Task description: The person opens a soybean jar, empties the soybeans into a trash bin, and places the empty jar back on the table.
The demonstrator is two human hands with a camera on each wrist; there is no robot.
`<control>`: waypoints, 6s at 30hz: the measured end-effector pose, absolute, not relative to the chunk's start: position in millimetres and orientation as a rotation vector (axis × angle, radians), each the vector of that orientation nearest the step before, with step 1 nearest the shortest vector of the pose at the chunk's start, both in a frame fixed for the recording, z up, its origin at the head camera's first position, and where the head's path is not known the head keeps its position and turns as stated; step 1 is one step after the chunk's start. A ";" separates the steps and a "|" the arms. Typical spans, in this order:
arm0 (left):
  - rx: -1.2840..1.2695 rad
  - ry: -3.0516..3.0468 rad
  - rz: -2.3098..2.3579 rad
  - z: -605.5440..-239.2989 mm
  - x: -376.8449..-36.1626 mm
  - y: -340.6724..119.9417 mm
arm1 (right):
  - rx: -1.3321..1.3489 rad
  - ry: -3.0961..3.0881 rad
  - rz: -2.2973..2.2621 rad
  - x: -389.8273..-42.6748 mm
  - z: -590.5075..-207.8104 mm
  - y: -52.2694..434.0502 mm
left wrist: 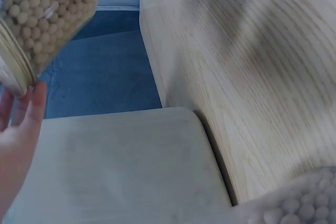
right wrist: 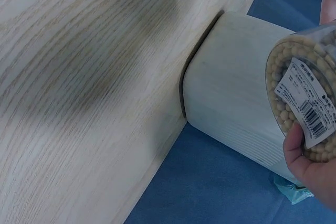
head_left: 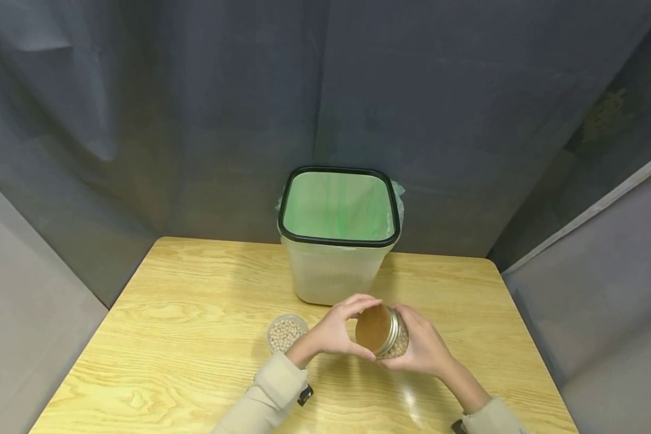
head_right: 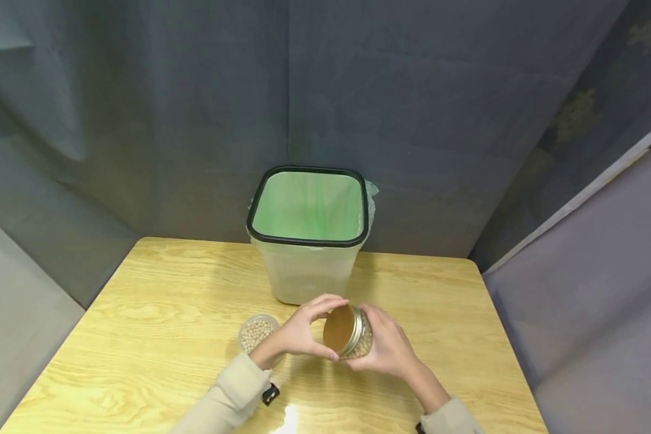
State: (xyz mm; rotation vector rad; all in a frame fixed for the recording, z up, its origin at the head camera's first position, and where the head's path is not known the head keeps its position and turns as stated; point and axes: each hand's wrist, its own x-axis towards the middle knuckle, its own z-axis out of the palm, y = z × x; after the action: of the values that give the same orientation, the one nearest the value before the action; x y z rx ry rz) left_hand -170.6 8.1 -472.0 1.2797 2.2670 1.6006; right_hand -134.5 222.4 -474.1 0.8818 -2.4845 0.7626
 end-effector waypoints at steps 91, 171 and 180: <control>1.202 2.683 1.296 -461.7 -160.1 18.1 | 0.810 -2.508 0.823 -127.0 -479.3 223.9; 1.122 2.487 1.567 -464.2 -167.0 -16.5 | 0.550 -2.385 1.106 -114.4 -475.1 241.7; 1.066 2.523 1.468 -481.4 -165.9 -15.2 | 0.528 -2.338 1.213 -110.6 -464.5 251.4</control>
State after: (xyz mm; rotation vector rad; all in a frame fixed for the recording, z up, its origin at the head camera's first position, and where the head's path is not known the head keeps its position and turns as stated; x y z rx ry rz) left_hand -165.9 -15.2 -481.4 1.0657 2.5228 1.4683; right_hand -110.6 251.4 -464.5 0.5281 -2.3377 1.2131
